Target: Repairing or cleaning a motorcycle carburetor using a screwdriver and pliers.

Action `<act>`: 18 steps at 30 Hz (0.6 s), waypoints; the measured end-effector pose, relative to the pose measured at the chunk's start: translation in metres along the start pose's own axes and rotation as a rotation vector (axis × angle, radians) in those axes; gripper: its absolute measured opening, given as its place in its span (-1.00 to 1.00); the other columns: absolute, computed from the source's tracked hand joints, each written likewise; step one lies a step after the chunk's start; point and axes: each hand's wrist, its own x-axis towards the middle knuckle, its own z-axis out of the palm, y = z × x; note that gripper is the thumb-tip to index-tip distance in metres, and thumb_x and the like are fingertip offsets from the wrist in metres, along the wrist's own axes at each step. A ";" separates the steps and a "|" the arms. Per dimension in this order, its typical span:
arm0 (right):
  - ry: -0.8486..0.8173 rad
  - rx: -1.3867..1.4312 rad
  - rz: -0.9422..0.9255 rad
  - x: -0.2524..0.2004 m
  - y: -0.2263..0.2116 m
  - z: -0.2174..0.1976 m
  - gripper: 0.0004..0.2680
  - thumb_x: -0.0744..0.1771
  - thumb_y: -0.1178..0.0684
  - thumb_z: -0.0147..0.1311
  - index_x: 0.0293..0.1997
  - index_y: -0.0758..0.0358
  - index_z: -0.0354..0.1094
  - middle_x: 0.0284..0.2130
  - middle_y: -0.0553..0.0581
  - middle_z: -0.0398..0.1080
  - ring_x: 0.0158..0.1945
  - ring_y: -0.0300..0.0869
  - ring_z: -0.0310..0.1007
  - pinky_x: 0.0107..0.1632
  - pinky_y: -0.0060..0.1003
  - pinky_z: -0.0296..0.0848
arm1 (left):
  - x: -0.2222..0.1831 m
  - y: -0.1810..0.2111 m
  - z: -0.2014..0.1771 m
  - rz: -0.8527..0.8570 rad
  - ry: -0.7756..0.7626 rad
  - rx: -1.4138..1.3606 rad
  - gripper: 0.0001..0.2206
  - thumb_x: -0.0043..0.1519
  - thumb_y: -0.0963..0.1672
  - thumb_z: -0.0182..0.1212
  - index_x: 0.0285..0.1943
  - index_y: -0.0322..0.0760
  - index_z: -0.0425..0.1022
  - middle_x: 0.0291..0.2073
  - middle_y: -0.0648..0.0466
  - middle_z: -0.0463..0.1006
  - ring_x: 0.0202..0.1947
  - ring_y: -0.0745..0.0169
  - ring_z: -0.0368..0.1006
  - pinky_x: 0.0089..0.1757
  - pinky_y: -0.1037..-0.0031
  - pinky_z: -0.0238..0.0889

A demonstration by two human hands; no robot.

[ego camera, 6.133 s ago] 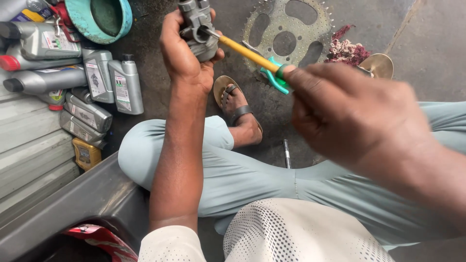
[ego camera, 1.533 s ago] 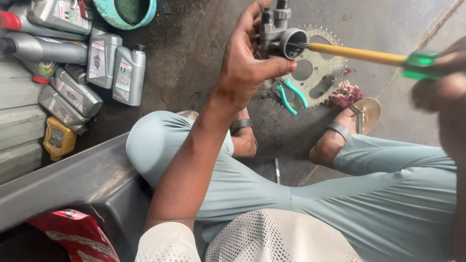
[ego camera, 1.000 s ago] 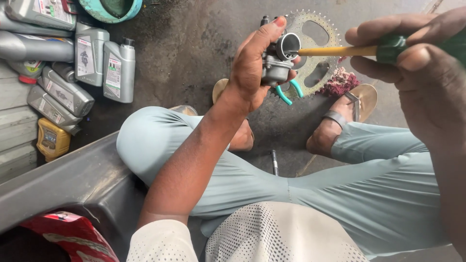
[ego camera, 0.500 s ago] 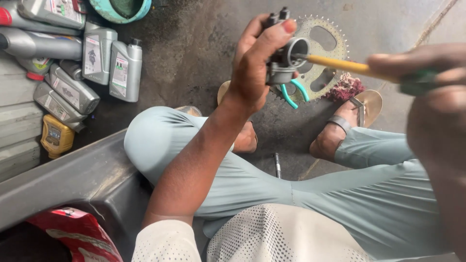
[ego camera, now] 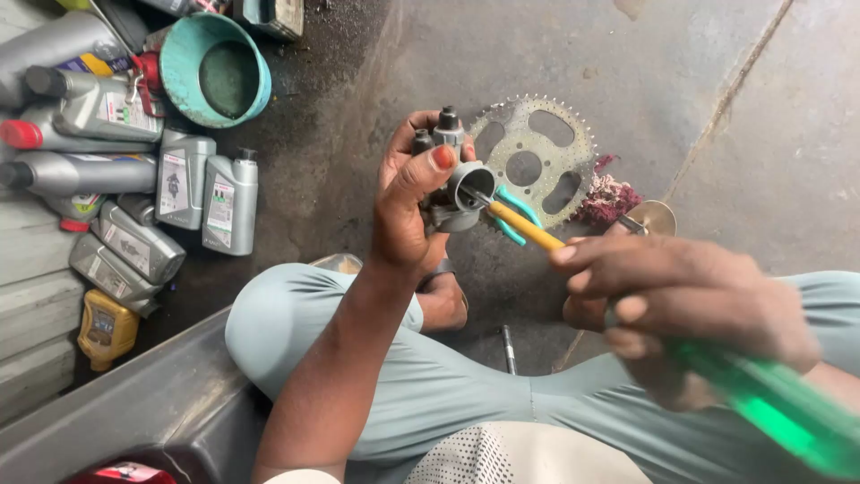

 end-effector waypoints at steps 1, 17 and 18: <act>0.004 -0.006 -0.003 0.003 -0.003 -0.001 -0.84 0.34 0.11 0.18 -0.07 0.26 0.28 -0.16 0.26 0.50 0.02 0.07 0.62 0.04 0.02 0.64 | 0.000 0.000 0.000 0.001 -0.008 0.001 -0.65 0.21 -0.11 0.31 0.13 -0.33 0.40 -0.18 -0.05 0.49 -0.21 0.24 0.47 -0.13 0.44 0.49; -0.236 -0.212 0.148 0.013 0.020 0.014 -0.69 0.23 0.20 0.28 0.07 0.19 0.45 -0.23 0.12 0.45 -0.28 -0.10 0.49 -0.31 -0.19 0.50 | -0.006 -0.017 0.021 -0.097 0.103 0.021 -0.62 0.20 -0.05 0.26 0.07 -0.39 0.38 -0.19 -0.01 0.47 -0.20 0.27 0.46 -0.13 0.47 0.46; -0.179 -0.225 0.141 0.011 0.025 0.022 -0.70 0.25 0.23 0.26 0.09 0.19 0.44 -0.22 0.11 0.44 -0.28 -0.10 0.48 -0.30 -0.20 0.49 | -0.006 -0.022 0.020 -0.084 0.178 -0.061 -0.65 0.24 -0.05 0.23 0.06 -0.41 0.37 -0.17 0.00 0.46 -0.18 0.28 0.45 -0.11 0.50 0.45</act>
